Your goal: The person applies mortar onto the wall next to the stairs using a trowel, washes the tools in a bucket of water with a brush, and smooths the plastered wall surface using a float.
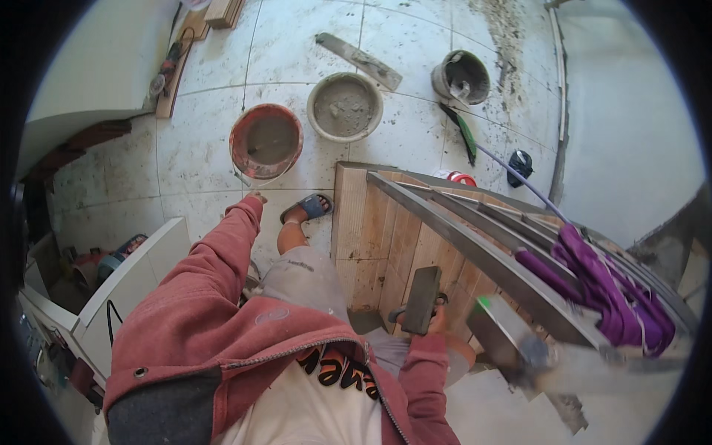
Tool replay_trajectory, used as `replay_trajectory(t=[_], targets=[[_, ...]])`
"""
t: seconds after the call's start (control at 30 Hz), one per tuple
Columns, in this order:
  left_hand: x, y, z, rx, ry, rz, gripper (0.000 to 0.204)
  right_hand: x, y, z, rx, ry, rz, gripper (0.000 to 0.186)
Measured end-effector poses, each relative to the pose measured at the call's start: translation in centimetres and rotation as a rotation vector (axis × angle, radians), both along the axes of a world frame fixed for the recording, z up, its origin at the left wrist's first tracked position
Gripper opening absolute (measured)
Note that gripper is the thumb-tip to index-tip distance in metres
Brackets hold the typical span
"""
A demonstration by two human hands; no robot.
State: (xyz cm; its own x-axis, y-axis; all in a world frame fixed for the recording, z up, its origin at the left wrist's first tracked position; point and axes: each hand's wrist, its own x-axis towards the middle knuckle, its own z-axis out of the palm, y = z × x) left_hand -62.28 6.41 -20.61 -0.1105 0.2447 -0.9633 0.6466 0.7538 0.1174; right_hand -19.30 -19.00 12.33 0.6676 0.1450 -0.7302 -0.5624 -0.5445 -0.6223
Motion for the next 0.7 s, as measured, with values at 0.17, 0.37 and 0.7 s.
replay_trajectory(t=[0.17,0.37,0.7], targets=[[-18.6,-3.4,-19.0,0.074,0.179,-0.23,0.038,-5.7,4.9,1.0,-0.15,0.397,0.244,0.027],[-12.9,-8.3,-30.1,0.042,-0.083,0.191,0.048,0.2,-3.4,-0.5,-0.248,0.021,0.644,0.021],[-6.6,-2.3,-15.1,0.072,-0.106,1.528,0.042,3.1,-6.9,0.4,-0.384,-0.244,0.947,0.056]])
